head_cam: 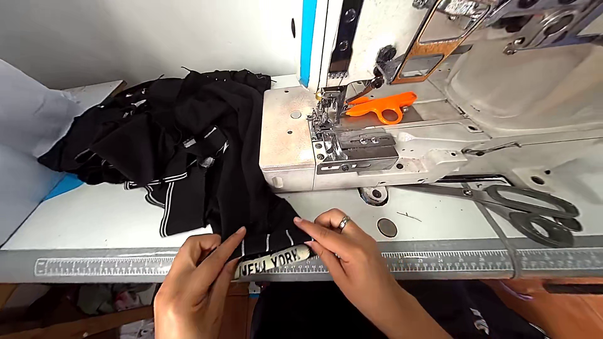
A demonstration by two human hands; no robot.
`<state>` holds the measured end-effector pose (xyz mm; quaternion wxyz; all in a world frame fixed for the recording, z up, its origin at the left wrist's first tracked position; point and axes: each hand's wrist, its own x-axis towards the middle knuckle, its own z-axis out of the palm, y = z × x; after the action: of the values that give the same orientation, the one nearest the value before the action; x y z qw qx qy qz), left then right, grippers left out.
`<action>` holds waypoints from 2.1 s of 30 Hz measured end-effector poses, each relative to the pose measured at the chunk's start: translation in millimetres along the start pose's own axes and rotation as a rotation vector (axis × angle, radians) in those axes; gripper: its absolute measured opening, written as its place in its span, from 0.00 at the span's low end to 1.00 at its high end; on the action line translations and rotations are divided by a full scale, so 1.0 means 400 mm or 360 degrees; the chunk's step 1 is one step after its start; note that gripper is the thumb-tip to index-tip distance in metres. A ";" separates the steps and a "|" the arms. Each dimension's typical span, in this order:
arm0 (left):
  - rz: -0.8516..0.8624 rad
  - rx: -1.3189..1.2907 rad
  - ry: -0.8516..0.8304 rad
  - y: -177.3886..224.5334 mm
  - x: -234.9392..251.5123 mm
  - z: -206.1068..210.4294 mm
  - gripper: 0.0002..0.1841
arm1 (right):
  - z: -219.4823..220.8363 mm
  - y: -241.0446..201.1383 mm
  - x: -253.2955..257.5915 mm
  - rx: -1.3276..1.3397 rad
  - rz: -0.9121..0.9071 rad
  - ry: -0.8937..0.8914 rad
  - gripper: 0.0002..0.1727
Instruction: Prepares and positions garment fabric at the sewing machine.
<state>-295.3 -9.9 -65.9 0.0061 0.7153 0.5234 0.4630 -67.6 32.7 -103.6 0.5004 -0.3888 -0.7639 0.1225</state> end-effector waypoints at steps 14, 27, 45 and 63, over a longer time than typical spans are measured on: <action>0.0403 0.0506 -0.0335 0.041 0.440 0.196 0.08 | -0.042 -0.046 0.079 0.1162 0.0672 -0.0013 0.15; 0.0372 -0.0119 -0.0596 0.006 0.594 0.313 0.14 | -0.021 -0.011 0.140 0.1133 0.0831 0.0294 0.15; 0.0523 0.0163 0.0409 0.092 0.220 0.300 0.19 | -0.117 -0.060 0.225 0.1530 0.1031 -0.0069 0.20; 0.1363 0.0265 -0.0500 0.074 0.381 0.119 0.17 | -0.156 0.024 0.137 0.0424 0.0511 -0.0045 0.20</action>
<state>-238.2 114.2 21.3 -0.1638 0.9267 0.2089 0.2662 -20.2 65.8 -43.2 0.5107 -0.4340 -0.6762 0.3060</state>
